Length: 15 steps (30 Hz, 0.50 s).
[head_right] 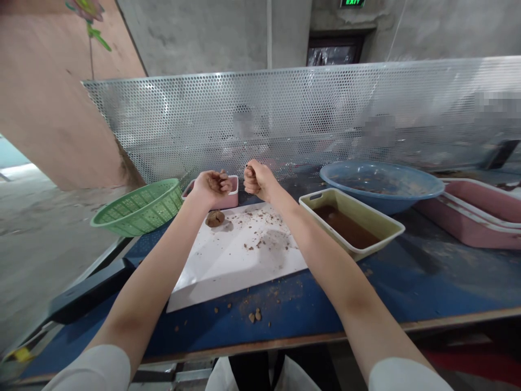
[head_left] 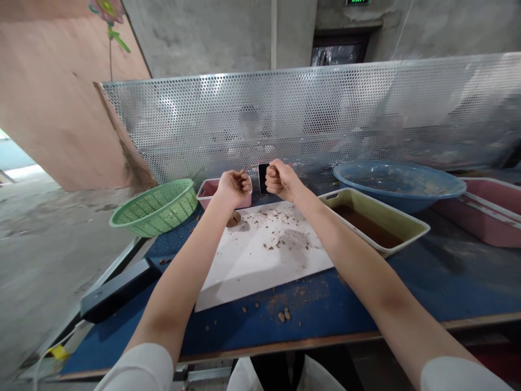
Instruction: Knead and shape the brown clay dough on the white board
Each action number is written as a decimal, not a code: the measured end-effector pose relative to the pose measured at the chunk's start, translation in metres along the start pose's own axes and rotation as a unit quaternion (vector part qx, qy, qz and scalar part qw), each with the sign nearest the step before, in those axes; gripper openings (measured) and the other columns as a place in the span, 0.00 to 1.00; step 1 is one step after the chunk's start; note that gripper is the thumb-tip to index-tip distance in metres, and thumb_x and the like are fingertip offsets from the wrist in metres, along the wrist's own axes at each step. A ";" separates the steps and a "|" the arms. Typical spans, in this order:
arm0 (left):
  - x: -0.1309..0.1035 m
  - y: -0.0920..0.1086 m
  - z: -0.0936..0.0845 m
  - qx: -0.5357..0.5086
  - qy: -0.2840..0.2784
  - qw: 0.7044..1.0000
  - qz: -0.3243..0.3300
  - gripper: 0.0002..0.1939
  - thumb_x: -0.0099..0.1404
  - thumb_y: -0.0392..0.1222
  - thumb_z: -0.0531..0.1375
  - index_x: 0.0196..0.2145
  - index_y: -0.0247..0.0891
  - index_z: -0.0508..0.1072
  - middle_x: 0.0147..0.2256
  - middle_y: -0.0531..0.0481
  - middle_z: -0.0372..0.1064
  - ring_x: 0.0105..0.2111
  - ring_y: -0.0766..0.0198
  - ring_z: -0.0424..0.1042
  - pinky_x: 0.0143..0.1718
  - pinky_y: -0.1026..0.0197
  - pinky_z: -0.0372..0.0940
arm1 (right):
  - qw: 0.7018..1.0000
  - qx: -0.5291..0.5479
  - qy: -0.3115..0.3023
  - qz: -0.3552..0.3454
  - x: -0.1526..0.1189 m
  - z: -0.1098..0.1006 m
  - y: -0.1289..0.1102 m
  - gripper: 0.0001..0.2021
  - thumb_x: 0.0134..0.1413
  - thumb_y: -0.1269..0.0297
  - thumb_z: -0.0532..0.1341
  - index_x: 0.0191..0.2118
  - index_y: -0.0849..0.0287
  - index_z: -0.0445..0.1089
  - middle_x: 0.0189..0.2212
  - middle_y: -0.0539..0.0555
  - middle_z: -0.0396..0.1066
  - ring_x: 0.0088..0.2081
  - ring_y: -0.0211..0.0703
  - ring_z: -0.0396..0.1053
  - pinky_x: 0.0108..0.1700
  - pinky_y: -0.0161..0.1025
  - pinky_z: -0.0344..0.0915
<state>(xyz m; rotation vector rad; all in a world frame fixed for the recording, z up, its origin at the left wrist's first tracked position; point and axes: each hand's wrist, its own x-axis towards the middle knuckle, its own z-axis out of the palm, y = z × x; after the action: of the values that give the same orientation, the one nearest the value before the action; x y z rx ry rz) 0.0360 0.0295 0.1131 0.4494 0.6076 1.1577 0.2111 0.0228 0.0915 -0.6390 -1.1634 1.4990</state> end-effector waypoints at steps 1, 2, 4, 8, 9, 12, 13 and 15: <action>0.001 0.000 0.000 -0.001 0.000 1.000 -0.003 0.09 0.56 0.28 0.53 0.33 0.40 0.64 0.21 0.55 0.56 0.14 0.67 0.51 0.13 0.66 0.48 | 1.000 0.005 -0.013 0.006 0.001 0.000 0.001 0.20 0.68 0.58 0.57 0.23 0.52 0.53 0.13 0.41 0.46 0.14 0.32 0.42 0.15 0.32 0.46; 0.002 0.000 -0.001 -0.002 0.000 1.000 -0.007 0.09 0.57 0.28 0.53 0.33 0.40 0.64 0.21 0.55 0.55 0.14 0.67 0.51 0.13 0.66 0.48 | 1.000 0.011 -0.018 0.005 0.002 0.000 0.003 0.19 0.68 0.58 0.57 0.24 0.53 0.55 0.14 0.42 0.51 0.15 0.33 0.48 0.17 0.31 0.53; 0.006 0.001 -0.003 -0.006 -0.002 1.000 -0.016 0.08 0.58 0.28 0.53 0.32 0.40 0.64 0.21 0.55 0.55 0.14 0.67 0.51 0.13 0.66 0.47 | 1.000 0.020 -0.007 -0.018 0.004 0.001 0.006 0.17 0.67 0.60 0.59 0.25 0.54 0.61 0.19 0.47 0.64 0.21 0.35 0.64 0.25 0.32 0.66; 0.010 0.003 -0.006 -0.019 -0.005 1.000 -0.015 0.06 0.60 0.30 0.54 0.33 0.41 0.64 0.22 0.55 0.55 0.15 0.67 0.52 0.13 0.66 0.47 | 0.997 0.014 0.012 -0.080 0.004 0.003 0.009 0.07 0.63 0.63 0.68 0.34 0.58 0.73 0.26 0.50 0.73 0.29 0.36 0.72 0.30 0.31 0.69; 0.010 0.003 -0.006 -0.020 -0.004 1.000 -0.013 0.07 0.60 0.30 0.55 0.33 0.41 0.64 0.22 0.55 0.55 0.15 0.67 0.52 0.13 0.66 0.47 | 0.996 0.013 0.010 -0.091 0.004 0.002 0.009 0.09 0.61 0.62 0.71 0.34 0.58 0.73 0.25 0.48 0.72 0.26 0.34 0.69 0.26 0.29 0.65; 0.009 0.003 -0.006 -0.018 -0.006 1.000 -0.013 0.08 0.58 0.29 0.54 0.34 0.40 0.64 0.21 0.56 0.55 0.14 0.67 0.52 0.14 0.66 0.48 | 0.994 0.023 0.005 -0.106 0.005 0.001 0.006 0.20 0.60 0.50 0.74 0.29 0.57 0.69 0.20 0.43 0.63 0.18 0.28 0.54 0.17 0.29 0.47; 0.008 0.003 -0.005 -0.015 -0.006 1.000 -0.015 0.09 0.58 0.29 0.54 0.34 0.40 0.64 0.21 0.56 0.56 0.14 0.66 0.53 0.14 0.66 0.48 | 0.994 0.027 0.003 -0.102 0.005 0.000 0.005 0.24 0.61 0.45 0.73 0.27 0.56 0.66 0.19 0.43 0.61 0.17 0.28 0.50 0.16 0.30 0.43; 0.006 0.003 -0.004 -0.011 -0.010 1.000 -0.018 0.10 0.56 0.28 0.54 0.34 0.40 0.64 0.21 0.56 0.56 0.14 0.66 0.53 0.14 0.66 0.48 | 0.996 0.033 0.010 -0.083 0.006 -0.002 0.003 0.30 0.64 0.38 0.68 0.23 0.54 0.59 0.16 0.42 0.54 0.15 0.29 0.44 0.15 0.32 0.39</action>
<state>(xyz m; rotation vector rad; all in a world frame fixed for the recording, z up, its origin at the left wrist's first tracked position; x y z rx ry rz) 0.0325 0.0367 0.1104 0.4298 0.5835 1.1233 0.2102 0.0291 0.0893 -0.4997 -1.1195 1.3798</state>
